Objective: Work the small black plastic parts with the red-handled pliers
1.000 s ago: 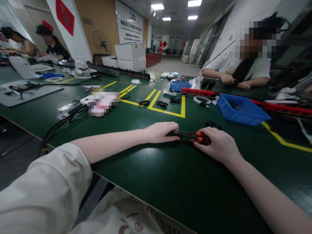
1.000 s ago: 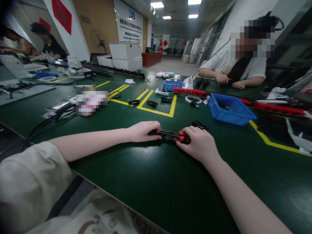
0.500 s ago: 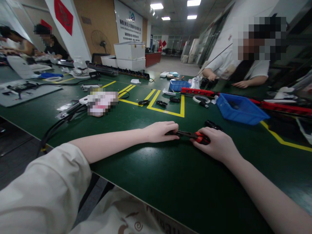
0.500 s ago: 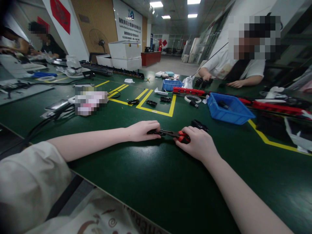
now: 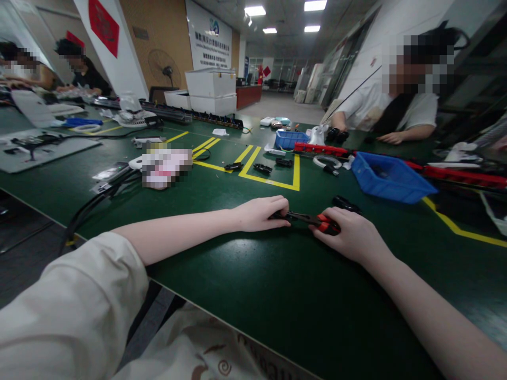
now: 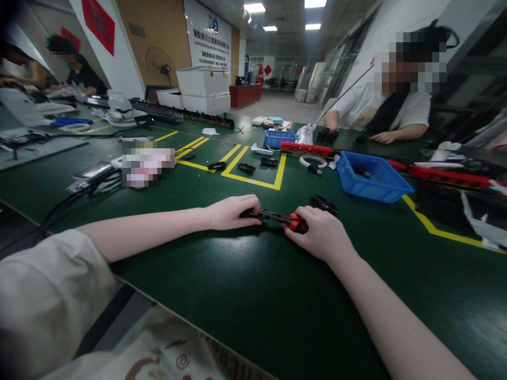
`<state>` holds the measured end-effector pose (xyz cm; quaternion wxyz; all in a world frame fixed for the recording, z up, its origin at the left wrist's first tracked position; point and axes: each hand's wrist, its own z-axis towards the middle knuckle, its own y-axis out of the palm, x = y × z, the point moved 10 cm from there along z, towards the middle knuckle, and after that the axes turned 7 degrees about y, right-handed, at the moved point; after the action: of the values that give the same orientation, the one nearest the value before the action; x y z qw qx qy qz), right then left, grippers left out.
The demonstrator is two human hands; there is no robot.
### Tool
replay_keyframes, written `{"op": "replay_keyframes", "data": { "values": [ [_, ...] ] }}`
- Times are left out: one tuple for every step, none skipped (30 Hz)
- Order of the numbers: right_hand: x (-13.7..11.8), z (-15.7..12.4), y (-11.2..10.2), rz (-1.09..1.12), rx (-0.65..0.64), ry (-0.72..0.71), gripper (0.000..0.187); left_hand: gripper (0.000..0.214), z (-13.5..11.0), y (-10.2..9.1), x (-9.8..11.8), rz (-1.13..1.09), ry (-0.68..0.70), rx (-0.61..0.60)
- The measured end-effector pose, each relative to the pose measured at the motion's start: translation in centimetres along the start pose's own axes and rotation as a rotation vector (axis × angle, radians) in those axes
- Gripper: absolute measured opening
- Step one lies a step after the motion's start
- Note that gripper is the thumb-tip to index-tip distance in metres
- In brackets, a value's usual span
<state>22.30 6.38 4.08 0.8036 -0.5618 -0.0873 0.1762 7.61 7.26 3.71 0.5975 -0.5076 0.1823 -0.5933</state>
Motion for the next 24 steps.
{"op": "replay_keyframes", "data": {
  "values": [
    [0.0,0.0,0.0,0.001,-0.005,0.002,0.030,0.021,0.0,0.0,0.0,-0.003,-0.006,0.004],
    [0.0,0.0,0.0,0.003,-0.008,0.004,0.030,0.021,0.0,-0.1,-0.1,-0.008,-0.017,0.008],
    [0.0,0.0,-0.1,0.006,-0.008,0.004,0.029,0.021,-0.1,-0.1,-0.2,-0.013,-0.032,0.011],
    [0.0,0.0,-0.1,0.010,-0.006,0.004,0.029,0.022,-0.1,-0.2,-0.3,-0.020,-0.049,0.013],
    [0.0,0.0,-0.2,0.013,-0.003,0.002,0.029,0.023,-0.1,-0.2,-0.3,-0.029,-0.063,0.014],
    [0.0,0.0,-0.2,0.014,0.001,-0.003,0.029,0.025,-0.2,-0.2,-0.4,-0.042,-0.074,0.012],
    [-0.1,0.0,-0.3,0.013,0.006,-0.010,0.029,0.028,-0.2,-0.2,-0.4,-0.054,-0.083,0.010],
    [-0.2,0.0,-0.3,0.009,0.015,-0.018,0.029,0.031,-0.2,-0.1,-0.4,-0.063,-0.088,0.006],
    [-0.3,0.0,-0.5,0.002,0.029,-0.026,0.029,0.035,-0.2,-0.1,-0.4,-0.068,-0.092,0.002],
    [-0.4,-0.1,-0.6,-0.007,0.045,-0.034,0.029,0.039,-0.1,0.0,-0.4,-0.069,-0.094,-0.003],
    [-0.5,-0.1,-0.7,-0.017,0.062,-0.041,0.029,0.043,-0.1,0.0,-0.4,-0.065,-0.097,-0.008],
    [-0.6,-0.1,-0.9,-0.025,0.078,-0.047,0.029,0.046,-0.1,0.0,-0.5,-0.059,-0.099,-0.011],
    [-0.6,-0.2,-1.0,-0.033,0.090,-0.052,0.030,0.048,-0.1,0.1,-0.5,-0.052,-0.099,-0.015],
    [-0.7,-0.2,-1.1,-0.037,0.099,-0.054,0.030,0.049,-0.1,0.1,-0.5,-0.046,-0.098,-0.019],
    [-0.7,-0.2,-1.1,-0.039,0.105,-0.057,0.030,0.049,-0.1,0.2,-0.5,-0.041,-0.096,-0.020],
    [-0.7,-0.3,-1.2,-0.037,0.111,-0.061,0.030,0.049,-0.1,0.2,-0.5,-0.037,-0.095,-0.020],
    [-0.7,-0.3,-1.2,-0.034,0.120,-0.067,0.030,0.049,-0.1,0.2,-0.5,-0.033,-0.094,-0.020],
    [-0.7,-0.3,-1.2,-0.032,0.127,-0.073,0.032,0.049,-0.1,0.2,-0.5,-0.031,-0.093,-0.021],
    [-0.7,-0.4,-1.2,-0.030,0.136,-0.080,0.034,0.049,-0.1,0.2,-0.5,-0.029,-0.094,-0.020],
    [-0.7,-0.4,-1.2,-0.030,0.141,-0.087,0.038,0.050,-0.1,0.2,-0.5,-0.026,-0.095,-0.017],
    [-0.7,-0.4,-1.1,-0.033,0.145,-0.093,0.042,0.051,-0.1,0.2,-0.5,-0.023,-0.096,-0.015],
    [-0.7,-0.4,-1.1,-0.036,0.150,-0.096,0.045,0.052,-0.1,0.2,-0.5,-0.020,-0.097,-0.013],
    [-0.7,-0.4,-1.1,-0.038,0.153,-0.100,0.047,0.052,-0.1,0.1,-0.5,-0.018,-0.097,-0.009],
    [-0.7,-0.5,-1.1,-0.039,0.157,-0.104,0.047,0.053,-0.1,0.1,-0.5,-0.017,-0.097,-0.006]
  ]
}}
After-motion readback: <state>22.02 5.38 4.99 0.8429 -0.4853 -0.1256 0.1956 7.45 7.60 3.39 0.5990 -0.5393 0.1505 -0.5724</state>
